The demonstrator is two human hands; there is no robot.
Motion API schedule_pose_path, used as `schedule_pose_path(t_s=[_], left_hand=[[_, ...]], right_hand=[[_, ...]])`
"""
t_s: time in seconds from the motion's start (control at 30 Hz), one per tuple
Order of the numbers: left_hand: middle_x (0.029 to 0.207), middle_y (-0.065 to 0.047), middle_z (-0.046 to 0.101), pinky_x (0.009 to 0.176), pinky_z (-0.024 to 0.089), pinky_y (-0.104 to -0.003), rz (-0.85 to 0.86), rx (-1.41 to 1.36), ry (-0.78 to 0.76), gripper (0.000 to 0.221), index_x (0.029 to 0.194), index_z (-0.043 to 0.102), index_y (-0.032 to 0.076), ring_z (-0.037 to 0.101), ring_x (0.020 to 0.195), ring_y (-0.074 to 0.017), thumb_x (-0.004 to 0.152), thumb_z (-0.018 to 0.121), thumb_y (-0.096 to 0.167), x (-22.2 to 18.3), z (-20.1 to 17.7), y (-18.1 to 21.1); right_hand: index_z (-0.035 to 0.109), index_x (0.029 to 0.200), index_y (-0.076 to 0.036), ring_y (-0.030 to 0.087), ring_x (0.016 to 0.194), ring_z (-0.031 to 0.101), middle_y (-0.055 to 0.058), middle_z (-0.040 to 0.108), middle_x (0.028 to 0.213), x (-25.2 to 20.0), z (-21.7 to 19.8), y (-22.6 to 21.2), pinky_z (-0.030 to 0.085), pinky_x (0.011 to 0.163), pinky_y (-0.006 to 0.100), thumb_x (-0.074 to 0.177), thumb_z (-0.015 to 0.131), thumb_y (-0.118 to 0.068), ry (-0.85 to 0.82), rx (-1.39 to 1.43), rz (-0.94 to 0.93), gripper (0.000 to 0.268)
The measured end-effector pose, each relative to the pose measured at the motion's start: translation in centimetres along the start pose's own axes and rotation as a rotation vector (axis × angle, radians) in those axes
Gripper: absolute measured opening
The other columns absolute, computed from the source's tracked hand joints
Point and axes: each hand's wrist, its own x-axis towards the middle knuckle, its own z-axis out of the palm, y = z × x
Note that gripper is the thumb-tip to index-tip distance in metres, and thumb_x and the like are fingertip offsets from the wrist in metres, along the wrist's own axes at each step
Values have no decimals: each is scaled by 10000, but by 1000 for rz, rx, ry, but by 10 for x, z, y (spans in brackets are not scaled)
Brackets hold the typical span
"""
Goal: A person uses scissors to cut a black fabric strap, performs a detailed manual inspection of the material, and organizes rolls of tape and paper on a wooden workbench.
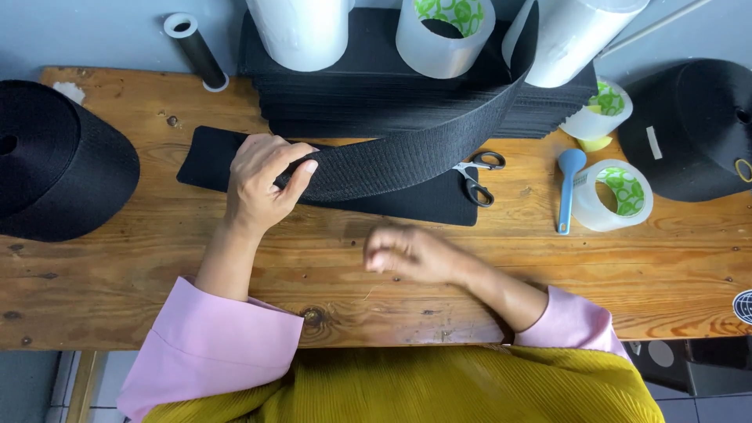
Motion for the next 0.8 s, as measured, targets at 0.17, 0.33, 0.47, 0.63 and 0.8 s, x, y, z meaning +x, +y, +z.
schedule_pose_path(t_s=[0.17, 0.33, 0.47, 0.63, 0.8], left_hand=[[788, -90, 641, 762, 534, -410, 23, -18, 30, 153, 1078, 747, 18, 679, 743, -288, 1013, 689, 144, -3, 1, -2], [809, -138, 657, 707, 559, -419, -33, -110, 84, 166, 1071, 733, -33, 677, 731, -324, 1000, 697, 114, -14, 4, -6], [828, -160, 704, 711, 575, -410, -78, -261, 24, 203, 1116, 736, -40, 708, 740, -306, 1008, 660, 114, -4, 4, 6], [865, -210, 734, 690, 581, -405, -135, -355, -64, 183, 1104, 736, -53, 747, 827, -376, 999, 673, 83, 2, -1, 19], [887, -236, 754, 668, 576, -395, -254, -463, -174, 200, 1114, 753, -50, 760, 841, -358, 959, 726, 73, 6, -15, 17]], right_hand=[[503, 1256, 32, 259, 901, 736, 203, 703, 1051, 4, -17, 46, 641, 689, 354, 1027, 591, -448, 85, 394, -25, 539], [400, 1436, 1, 328, 1222, 638, 254, 603, 1317, 9, -33, 39, 627, 799, 316, 908, 716, -555, 203, 560, -130, 829], [403, 1364, -41, 302, 1226, 634, 174, 569, 1326, 7, -47, 64, 636, 785, 342, 928, 700, -472, 470, 679, -175, 681], [237, 1613, -192, 299, 1159, 694, 176, 619, 1384, -17, -65, 96, 644, 744, 380, 931, 621, -602, 383, 819, -205, 884], [694, 1125, -88, 332, 577, 748, 238, 748, 799, -40, -77, 53, 609, 418, 344, 903, 427, -795, 428, 904, -151, 787]])
